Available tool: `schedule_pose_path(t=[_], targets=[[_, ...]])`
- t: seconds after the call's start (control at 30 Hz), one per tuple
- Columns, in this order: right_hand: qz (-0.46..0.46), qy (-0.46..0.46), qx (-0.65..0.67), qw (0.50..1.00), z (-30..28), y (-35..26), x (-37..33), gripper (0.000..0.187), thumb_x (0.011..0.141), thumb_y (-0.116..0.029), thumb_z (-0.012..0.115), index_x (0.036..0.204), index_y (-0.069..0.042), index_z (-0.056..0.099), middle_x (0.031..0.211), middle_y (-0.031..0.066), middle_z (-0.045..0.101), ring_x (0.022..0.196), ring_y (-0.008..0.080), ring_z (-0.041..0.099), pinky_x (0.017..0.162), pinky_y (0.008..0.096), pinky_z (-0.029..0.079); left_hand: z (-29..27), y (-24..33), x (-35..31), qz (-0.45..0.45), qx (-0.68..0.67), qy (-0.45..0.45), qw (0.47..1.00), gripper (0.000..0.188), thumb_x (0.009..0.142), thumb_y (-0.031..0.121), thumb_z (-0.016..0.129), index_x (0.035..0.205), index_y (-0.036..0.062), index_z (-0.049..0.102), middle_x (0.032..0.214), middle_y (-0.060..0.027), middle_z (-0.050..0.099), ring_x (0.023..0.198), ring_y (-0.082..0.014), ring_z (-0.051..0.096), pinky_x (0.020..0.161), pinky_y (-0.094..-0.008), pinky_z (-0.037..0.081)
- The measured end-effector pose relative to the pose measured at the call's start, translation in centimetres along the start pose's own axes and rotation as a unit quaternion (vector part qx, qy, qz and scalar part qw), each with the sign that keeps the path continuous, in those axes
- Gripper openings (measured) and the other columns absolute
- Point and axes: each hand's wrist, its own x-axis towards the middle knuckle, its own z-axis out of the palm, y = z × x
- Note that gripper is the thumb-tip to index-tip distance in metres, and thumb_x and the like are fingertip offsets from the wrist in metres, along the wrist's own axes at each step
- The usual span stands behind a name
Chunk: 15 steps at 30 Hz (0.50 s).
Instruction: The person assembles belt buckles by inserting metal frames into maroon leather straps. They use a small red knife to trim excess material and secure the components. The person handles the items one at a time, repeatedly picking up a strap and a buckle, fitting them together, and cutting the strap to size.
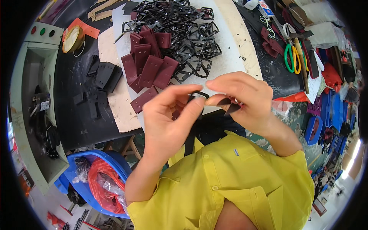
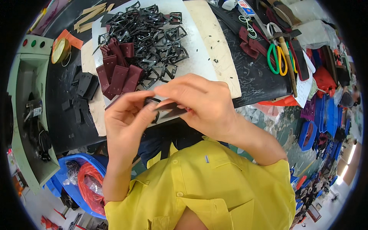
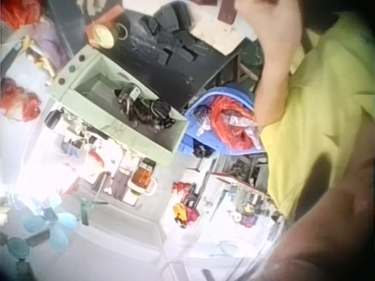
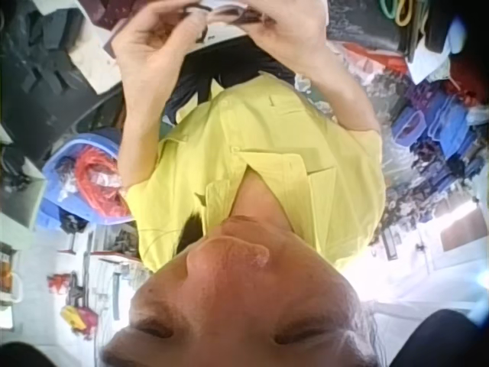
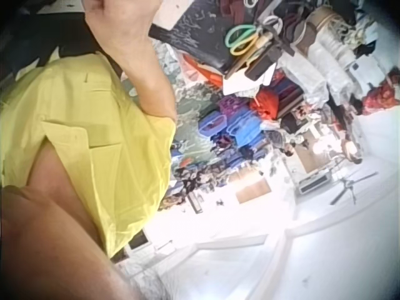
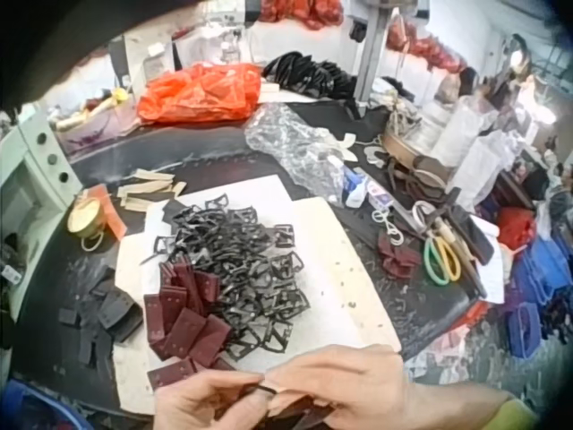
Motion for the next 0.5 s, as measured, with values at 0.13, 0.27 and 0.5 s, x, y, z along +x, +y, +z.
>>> schedule_pose_path(t=[0.13,0.27,0.5], targets=[[0.187,-0.061,0.101,0.975,-0.1,-1.5,0.0,0.02,0.07,-0.006,0.075,0.086,-0.001,0.066,0.075,0.0051,0.062,0.053,0.0077,0.051,0.047,0.0202,0.041,1.0,0.1,-0.5,0.014,-0.18,0.118,0.976,0.016,0.081,-0.005,0.062,0.091,-0.0006,0.05,0.079,-0.007,0.061,0.072,-0.0112,0.061,0.065,-0.022,0.051],[0.305,-0.034,0.204,0.93,0.5,-1.8,-0.7,0.016,0.074,-0.011,0.074,0.083,-0.001,0.066,0.064,-0.0029,0.057,0.053,0.0011,0.043,0.046,0.018,0.034,1.3,-0.4,-1.2,0.071,-0.114,0.143,0.981,0.018,0.08,-0.008,0.062,0.095,-0.0032,0.051,0.081,-0.0099,0.062,0.075,-0.0131,0.064,0.067,-0.0224,0.051],[0.273,0.011,0.152,0.95,1.8,-2.2,-1.1,0.01,0.074,-0.008,0.072,0.08,-0.001,0.066,0.062,-0.0003,0.057,0.049,0.0031,0.045,0.044,0.0193,0.035,2.5,-2.4,-1.9,0.219,-0.001,0.237,0.946,0.015,0.074,-0.011,0.066,0.084,-0.0055,0.057,0.079,-0.0127,0.064,0.072,-0.0136,0.064,0.06,-0.0203,0.052]])
